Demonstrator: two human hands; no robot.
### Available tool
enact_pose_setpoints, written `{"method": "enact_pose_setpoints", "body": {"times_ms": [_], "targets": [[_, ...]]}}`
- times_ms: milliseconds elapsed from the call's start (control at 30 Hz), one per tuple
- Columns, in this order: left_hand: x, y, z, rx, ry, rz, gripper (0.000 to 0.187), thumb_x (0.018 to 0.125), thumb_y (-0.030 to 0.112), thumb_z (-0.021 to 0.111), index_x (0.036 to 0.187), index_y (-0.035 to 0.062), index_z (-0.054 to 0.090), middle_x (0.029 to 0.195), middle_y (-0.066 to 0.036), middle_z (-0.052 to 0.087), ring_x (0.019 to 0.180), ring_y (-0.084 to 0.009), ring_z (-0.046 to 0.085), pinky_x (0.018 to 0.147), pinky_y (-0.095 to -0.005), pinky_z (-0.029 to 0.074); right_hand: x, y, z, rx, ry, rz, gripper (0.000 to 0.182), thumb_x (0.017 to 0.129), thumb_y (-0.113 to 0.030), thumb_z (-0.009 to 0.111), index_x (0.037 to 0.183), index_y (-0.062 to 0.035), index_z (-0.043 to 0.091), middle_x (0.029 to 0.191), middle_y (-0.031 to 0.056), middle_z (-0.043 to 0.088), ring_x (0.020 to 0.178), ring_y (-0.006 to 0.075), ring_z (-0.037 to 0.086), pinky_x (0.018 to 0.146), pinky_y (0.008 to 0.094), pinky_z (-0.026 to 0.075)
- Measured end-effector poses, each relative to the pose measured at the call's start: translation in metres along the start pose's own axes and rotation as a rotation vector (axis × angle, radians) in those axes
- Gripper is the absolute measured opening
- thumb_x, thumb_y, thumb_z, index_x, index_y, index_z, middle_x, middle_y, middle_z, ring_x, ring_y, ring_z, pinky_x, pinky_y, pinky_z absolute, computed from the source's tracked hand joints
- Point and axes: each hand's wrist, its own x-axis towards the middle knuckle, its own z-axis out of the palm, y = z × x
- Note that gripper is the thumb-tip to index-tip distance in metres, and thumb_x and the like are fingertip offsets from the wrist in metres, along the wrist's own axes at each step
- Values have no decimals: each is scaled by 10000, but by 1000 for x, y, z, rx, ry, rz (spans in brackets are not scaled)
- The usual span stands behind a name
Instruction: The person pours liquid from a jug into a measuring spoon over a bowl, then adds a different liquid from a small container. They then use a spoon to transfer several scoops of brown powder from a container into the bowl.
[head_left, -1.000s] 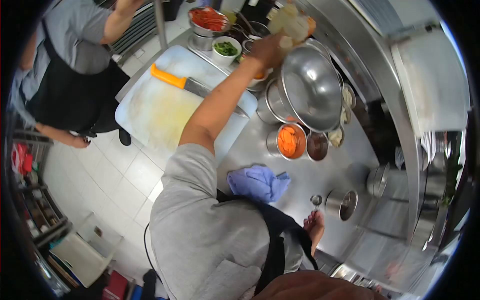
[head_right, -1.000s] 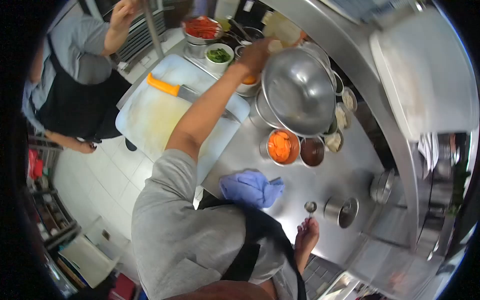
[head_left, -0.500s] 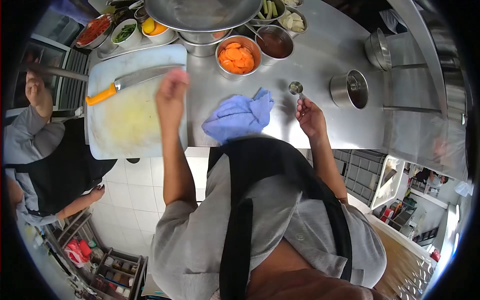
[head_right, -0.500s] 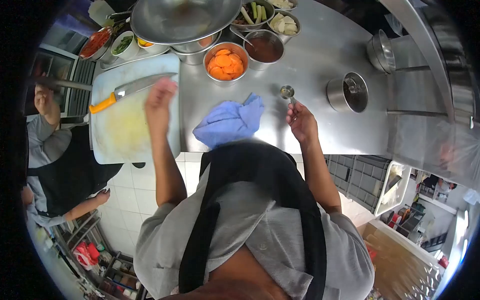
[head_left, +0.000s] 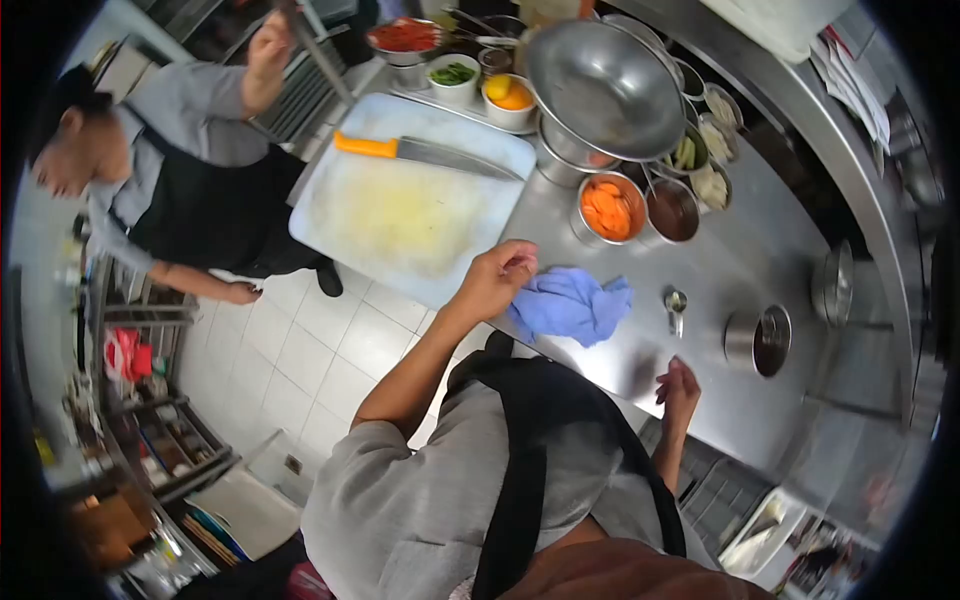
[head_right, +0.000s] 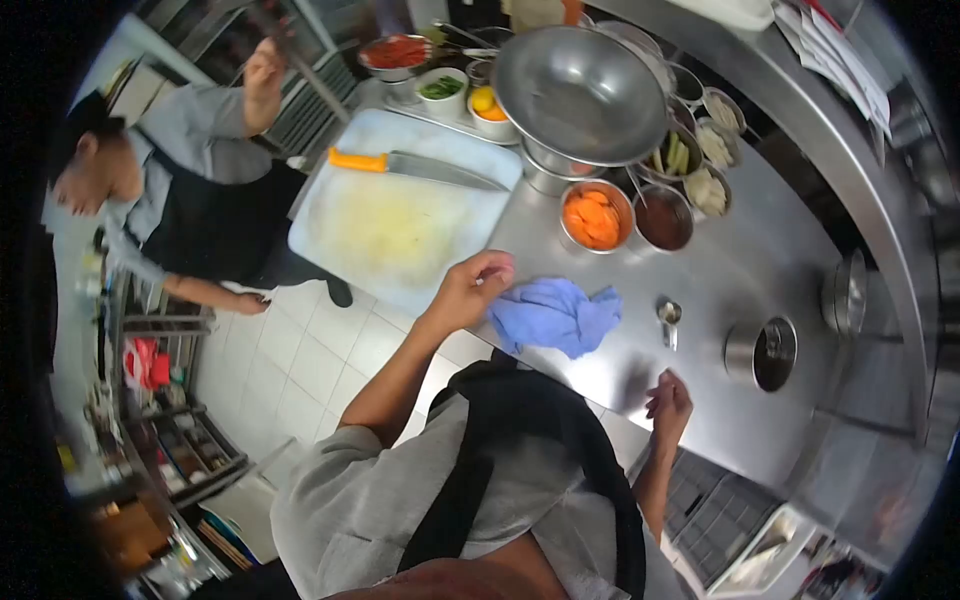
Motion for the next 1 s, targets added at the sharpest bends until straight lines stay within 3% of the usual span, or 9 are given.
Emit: {"method": "enact_pose_setpoints", "body": {"times_ms": [100,200,300,567,633,767,867,900,1000], "targets": [[4,-1,-16,0,170,44,236,929,245,612,880,15,602,751,-29,592,685,-104,559,637,-257,468,-10,-13,27,9,-236,-60,339,904,-283,630,1110,-14,635,678,26,621,518,63,514,444,198,406],[4,37,-38,26,339,-82,502,946,426,566,645,25,534,560,-11,516,501,-85,475,499,-246,407,-12,-25,67,18,-430,-67,290,907,-240,638,1106,-29,642,745,8,625,591,56,540,503,202,434],[19,49,-64,-5,375,-34,516,950,429,556,614,37,531,519,-11,492,446,-73,453,452,-239,387,0,-2,104,127,-490,-119,252,907,-164,633,1093,4,620,790,21,625,623,68,542,543,207,440],[222,115,-159,-144,275,493,227,947,164,534,1102,1,559,965,-81,621,816,-135,620,687,-266,523,9,53,140,96,75,-371,152,922,-106,558,1001,16,601,749,24,596,629,88,532,587,245,456],[289,150,-174,-71,269,334,280,933,159,535,1161,-5,543,1019,-106,620,841,-181,624,718,-298,526,11,65,149,-45,266,-576,133,920,-98,536,962,11,599,746,49,597,647,125,546,617,283,470],[421,178,-185,190,212,381,281,932,155,535,1158,-12,541,1024,-112,621,852,-193,625,724,-304,528,-24,16,192,-151,661,-452,120,906,-98,535,918,4,597,781,119,594,695,208,572,658,326,473],[507,166,-170,437,140,390,281,931,151,535,1156,-18,539,1027,-117,622,859,-202,625,729,-309,529,-31,3,208,-330,828,-417,169,884,-166,528,864,-7,584,773,194,576,712,387,562,660,447,448],[531,162,-160,493,98,399,282,931,150,536,1155,-20,539,1028,-119,622,862,-205,625,731,-311,530,-37,-11,210,-303,812,-269,157,863,-159,545,850,-11,596,762,195,578,737,387,571,660,442,447],[592,153,-120,594,4,417,282,930,147,536,1153,-25,538,1031,-124,623,870,-214,626,736,-315,532,-35,-1,217,-345,946,-312,155,807,-170,607,855,-23,620,795,191,601,776,403,572,695,474,453]]}}
